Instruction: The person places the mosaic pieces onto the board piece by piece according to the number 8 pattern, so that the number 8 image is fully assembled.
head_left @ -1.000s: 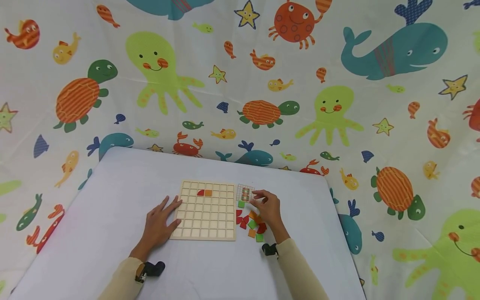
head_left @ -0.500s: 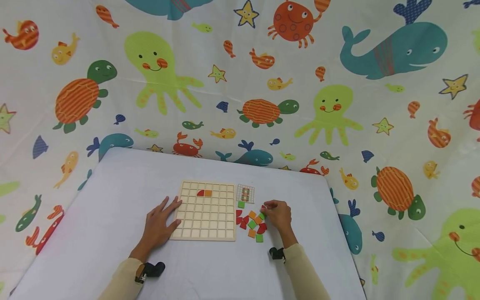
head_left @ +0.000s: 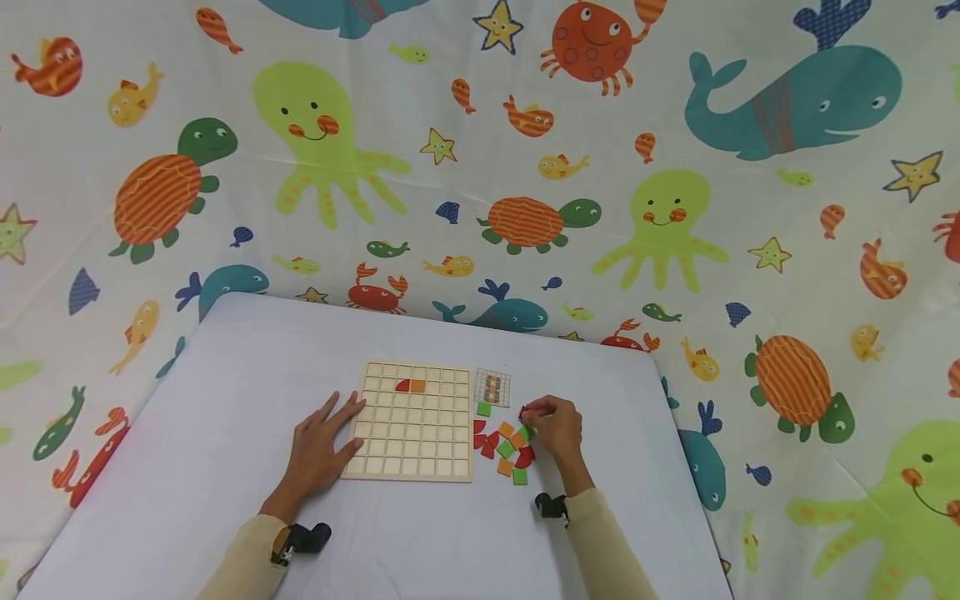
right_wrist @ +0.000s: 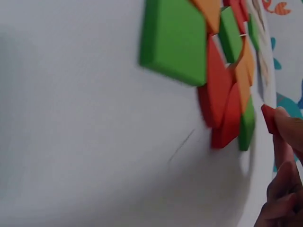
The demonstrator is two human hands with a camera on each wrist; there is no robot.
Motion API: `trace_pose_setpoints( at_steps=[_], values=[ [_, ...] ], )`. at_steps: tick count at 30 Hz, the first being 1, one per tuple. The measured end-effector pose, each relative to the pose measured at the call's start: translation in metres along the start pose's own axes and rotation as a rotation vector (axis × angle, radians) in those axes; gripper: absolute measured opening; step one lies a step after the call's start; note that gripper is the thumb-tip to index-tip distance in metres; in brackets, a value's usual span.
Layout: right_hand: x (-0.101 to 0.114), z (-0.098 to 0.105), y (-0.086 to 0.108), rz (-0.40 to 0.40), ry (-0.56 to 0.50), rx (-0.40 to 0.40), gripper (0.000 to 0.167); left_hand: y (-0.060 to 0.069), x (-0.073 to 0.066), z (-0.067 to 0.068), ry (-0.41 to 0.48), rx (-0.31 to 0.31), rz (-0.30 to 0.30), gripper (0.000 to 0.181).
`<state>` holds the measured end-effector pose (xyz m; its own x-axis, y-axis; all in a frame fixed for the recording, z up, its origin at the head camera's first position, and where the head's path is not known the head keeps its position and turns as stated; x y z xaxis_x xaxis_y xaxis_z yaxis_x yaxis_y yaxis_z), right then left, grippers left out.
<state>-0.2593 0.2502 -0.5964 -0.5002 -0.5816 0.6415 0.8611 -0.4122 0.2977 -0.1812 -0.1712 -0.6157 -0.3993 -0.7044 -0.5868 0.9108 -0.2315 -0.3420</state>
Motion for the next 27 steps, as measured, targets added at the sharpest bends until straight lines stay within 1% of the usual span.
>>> trace_pose_setpoints(
  at_steps=[5, 8, 12, 17, 21, 27],
  values=[
    [0.019, -0.005, 0.006, 0.046, -0.119, 0.044, 0.007, -0.001, 0.001, 0.001, -0.006, -0.006, -0.001, 0.067],
    [0.032, -0.011, 0.010, 0.070, -0.163, 0.057, 0.008, -0.001, 0.001, 0.002, -0.007, 0.001, 0.002, 0.067],
    [0.048, -0.024, 0.014, 0.100, -0.186, 0.070, 0.009, 0.000, 0.000, 0.002, -0.011, -0.005, 0.001, 0.067],
    [0.065, -0.040, 0.023, 0.129, -0.224, 0.113, 0.008, 0.000, -0.002, 0.002, -0.022, -0.022, -0.020, 0.067],
    [0.079, -0.056, 0.030, 0.150, -0.252, 0.153, 0.007, 0.000, -0.002, 0.001, -0.018, -0.006, -0.010, 0.067],
    [0.094, -0.082, 0.036, 0.162, -0.244, 0.163, 0.005, -0.001, 0.000, 0.001, -0.013, 0.011, 0.003, 0.067]
  ],
)
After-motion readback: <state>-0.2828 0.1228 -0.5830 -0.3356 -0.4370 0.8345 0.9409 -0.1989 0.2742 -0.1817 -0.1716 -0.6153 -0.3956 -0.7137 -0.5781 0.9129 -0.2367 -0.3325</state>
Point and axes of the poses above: each hand's wrist, its own y-axis away from the middle knuckle, its own z-axis out of the back of the hand, x = y × z, the point moved 8 cm from there along -y, towards the middle knuckle, and after that the axes turned 14 degrees about -z, right-handed, at the moved point
